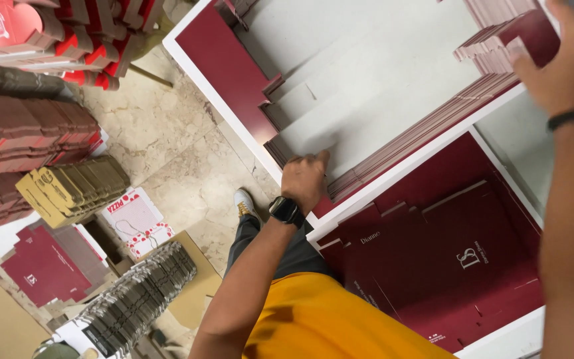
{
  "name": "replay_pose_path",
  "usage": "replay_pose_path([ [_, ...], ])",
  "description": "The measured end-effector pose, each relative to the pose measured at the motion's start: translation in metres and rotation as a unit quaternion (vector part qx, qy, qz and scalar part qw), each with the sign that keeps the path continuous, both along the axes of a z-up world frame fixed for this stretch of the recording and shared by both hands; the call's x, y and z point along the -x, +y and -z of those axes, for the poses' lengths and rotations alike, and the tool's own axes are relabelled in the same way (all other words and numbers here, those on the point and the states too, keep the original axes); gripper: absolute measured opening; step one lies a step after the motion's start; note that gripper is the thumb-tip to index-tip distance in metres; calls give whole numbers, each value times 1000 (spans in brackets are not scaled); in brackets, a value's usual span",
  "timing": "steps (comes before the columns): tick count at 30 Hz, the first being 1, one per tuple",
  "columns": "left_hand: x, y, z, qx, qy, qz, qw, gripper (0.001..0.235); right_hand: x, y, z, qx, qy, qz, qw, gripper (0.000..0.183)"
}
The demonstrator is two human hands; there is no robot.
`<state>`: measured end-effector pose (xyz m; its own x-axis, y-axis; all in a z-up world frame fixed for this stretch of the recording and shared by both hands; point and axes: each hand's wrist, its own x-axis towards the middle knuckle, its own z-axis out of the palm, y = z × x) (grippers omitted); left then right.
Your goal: Manually separating die-cut cardboard shapes from waste material and stacking them.
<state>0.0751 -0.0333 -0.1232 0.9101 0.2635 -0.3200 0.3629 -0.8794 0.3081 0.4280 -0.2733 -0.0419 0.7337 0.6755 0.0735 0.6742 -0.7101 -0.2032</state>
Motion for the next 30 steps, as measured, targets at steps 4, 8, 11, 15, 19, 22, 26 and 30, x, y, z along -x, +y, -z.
replay_pose_path([
  [4,-1,2,-3,-19,29,-1,999,33,94,-29,10,-293,-129,-39,947,38],
  [8,-6,3,-11,11,58,34,998,50,240,-81,64,-307,-106,113,939,14],
  [11,-5,-2,-2,-85,-40,7,996,42,350,-122,95,-233,-38,242,941,23],
  [15,-7,19,-30,13,35,-33,999,54,470,-144,106,-209,70,416,882,35],
  [19,0,75,-37,162,-143,47,975,88,547,-147,84,-214,48,524,823,39],
  [22,-17,176,-58,94,-249,165,950,84,607,-153,104,-336,-38,545,767,37],
  [26,-63,265,-65,-212,85,339,912,137,677,-131,125,-310,-27,566,764,41],
  [30,-93,300,-12,-271,113,465,835,150,725,-85,141,-468,171,722,480,22],
])
